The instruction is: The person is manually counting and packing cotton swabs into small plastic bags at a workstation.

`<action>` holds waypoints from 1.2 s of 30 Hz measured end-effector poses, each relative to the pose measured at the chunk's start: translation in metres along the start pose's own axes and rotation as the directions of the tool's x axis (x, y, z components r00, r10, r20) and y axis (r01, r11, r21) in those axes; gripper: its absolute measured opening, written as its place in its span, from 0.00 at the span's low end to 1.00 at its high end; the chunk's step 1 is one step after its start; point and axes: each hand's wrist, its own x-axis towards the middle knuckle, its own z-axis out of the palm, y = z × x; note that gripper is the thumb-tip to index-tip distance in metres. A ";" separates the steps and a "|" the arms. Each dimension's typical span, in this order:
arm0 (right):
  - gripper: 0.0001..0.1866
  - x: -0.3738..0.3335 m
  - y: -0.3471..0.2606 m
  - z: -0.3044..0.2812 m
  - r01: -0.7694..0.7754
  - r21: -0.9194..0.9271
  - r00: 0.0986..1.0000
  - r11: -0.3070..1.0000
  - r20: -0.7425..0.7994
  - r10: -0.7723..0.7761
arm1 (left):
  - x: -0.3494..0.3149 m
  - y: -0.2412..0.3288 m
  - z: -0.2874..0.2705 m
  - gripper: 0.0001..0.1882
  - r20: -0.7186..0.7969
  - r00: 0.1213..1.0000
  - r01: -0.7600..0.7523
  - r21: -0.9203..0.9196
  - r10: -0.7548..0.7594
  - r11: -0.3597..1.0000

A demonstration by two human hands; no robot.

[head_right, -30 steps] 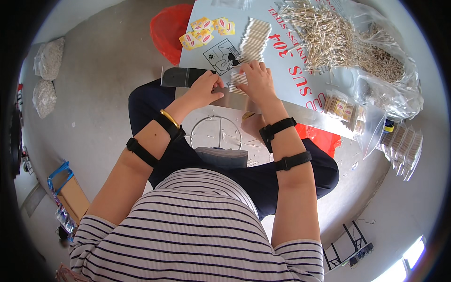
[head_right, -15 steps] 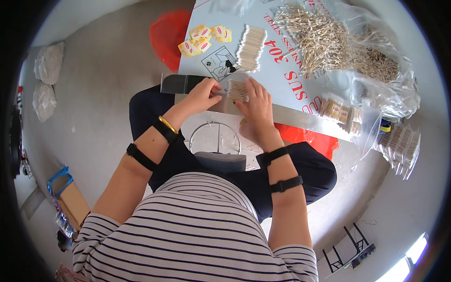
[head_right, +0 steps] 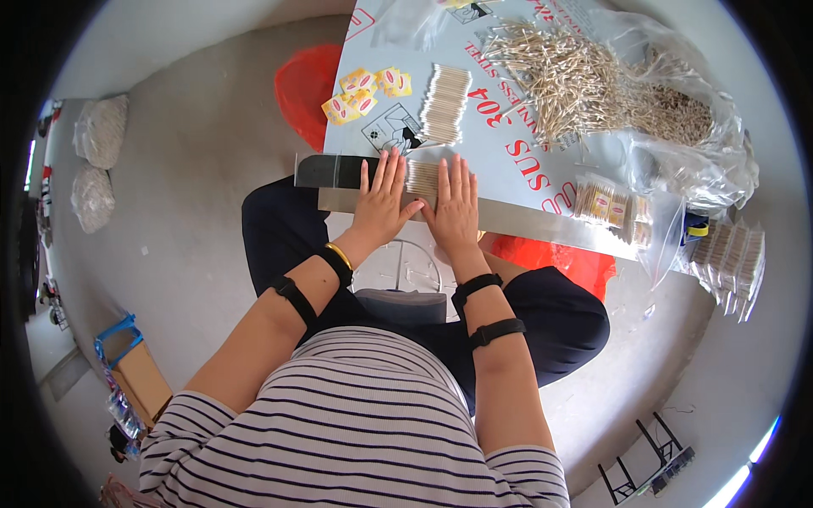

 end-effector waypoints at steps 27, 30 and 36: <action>0.47 0.004 -0.032 0.022 0.040 -0.011 0.999 0.999 0.004 -0.040 | 0.016 -0.106 -0.061 0.26 -0.366 0.887 0.186 -0.275 -0.282 0.943; 0.48 0.013 -0.059 0.037 0.055 0.032 0.998 0.998 -0.011 -0.055 | 0.039 -0.136 -0.075 0.21 -0.344 0.879 0.242 -0.278 -0.331 0.930; 0.48 0.033 -0.101 0.050 0.028 0.076 0.999 0.997 -0.030 -0.026 | 0.093 -0.183 -0.048 0.22 -0.049 0.742 0.515 -0.597 -0.669 0.615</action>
